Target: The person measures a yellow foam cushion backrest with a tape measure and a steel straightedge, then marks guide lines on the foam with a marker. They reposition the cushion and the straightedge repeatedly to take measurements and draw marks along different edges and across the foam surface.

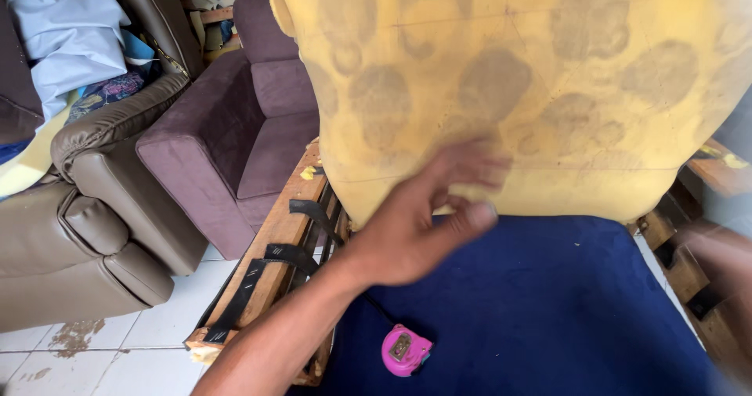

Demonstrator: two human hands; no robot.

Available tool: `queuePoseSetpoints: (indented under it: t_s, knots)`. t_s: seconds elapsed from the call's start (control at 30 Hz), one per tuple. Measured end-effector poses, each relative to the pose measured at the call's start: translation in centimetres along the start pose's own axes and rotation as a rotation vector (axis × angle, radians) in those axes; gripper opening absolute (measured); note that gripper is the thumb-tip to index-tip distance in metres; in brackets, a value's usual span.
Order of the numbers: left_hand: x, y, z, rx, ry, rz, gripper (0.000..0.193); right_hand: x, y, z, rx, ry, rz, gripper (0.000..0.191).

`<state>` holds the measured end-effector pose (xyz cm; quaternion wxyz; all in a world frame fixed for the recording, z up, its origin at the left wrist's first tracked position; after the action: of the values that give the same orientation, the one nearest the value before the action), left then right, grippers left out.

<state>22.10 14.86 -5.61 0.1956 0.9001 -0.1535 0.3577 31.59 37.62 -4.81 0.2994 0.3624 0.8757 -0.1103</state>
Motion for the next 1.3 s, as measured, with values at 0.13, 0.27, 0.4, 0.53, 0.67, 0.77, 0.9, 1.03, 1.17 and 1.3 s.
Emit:
queuePoseSetpoints:
  t_s: [0.13,0.27,0.4,0.53,0.67,0.77,0.9,1.03,1.17,1.3]
  knots:
    - [-1.1,4.1,-3.2,0.294,0.012,0.301,0.059,-2.1,-12.5,-1.4,-0.217,0.204,-0.118,0.057]
    - [-4.1,12.7,-4.4,0.623,0.173,-0.070,0.036,-0.5,-20.2,-1.4,-0.226,0.423,-0.114,0.061]
    - [-7.1,18.5,-4.0,0.621,0.196,-0.066,0.038,5.8,-20.7,0.9,-0.219,0.269,-0.134,0.048]
    - [-10.4,20.3,-4.3,0.589,0.266,-0.144,0.038,12.5,-20.0,2.9,-0.340,0.030,0.025,0.030]
    - [-12.7,21.4,-5.0,0.609,0.302,-0.045,0.038,14.4,-20.2,3.0,-0.336,0.027,0.045,0.023]
    - [-14.0,22.6,-4.7,0.664,0.319,0.027,0.038,14.8,-20.4,3.3,-0.369,-0.028,0.040,0.023]
    - [-14.9,23.9,-4.3,0.672,0.318,0.030,0.036,14.8,-20.7,3.7,-0.398,-0.034,0.046,0.023]
    - [-15.5,24.6,-4.2,0.711,0.352,0.044,0.037,15.3,-21.4,4.0,-0.438,-0.056,0.048,0.023]
    - [-15.4,24.6,-4.6,0.664,0.325,0.086,0.038,15.4,-21.6,4.3,-0.441,-0.039,0.038,0.022]
    - [-15.7,24.6,-4.4,0.673,0.337,0.151,0.038,15.8,-21.7,4.6,-0.453,-0.048,0.079,0.022]
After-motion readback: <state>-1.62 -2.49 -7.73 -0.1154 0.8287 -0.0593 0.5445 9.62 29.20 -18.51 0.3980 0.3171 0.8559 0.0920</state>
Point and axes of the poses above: each hand's wrist, its own z-axis away from the middle knuckle, its own y-axis out of the back of the hand, x = y × z, the point moved 6 cm from there along -z, towards the middle knuckle, and after that the axes turned 7 degrees about x, right-handed, at the moved point
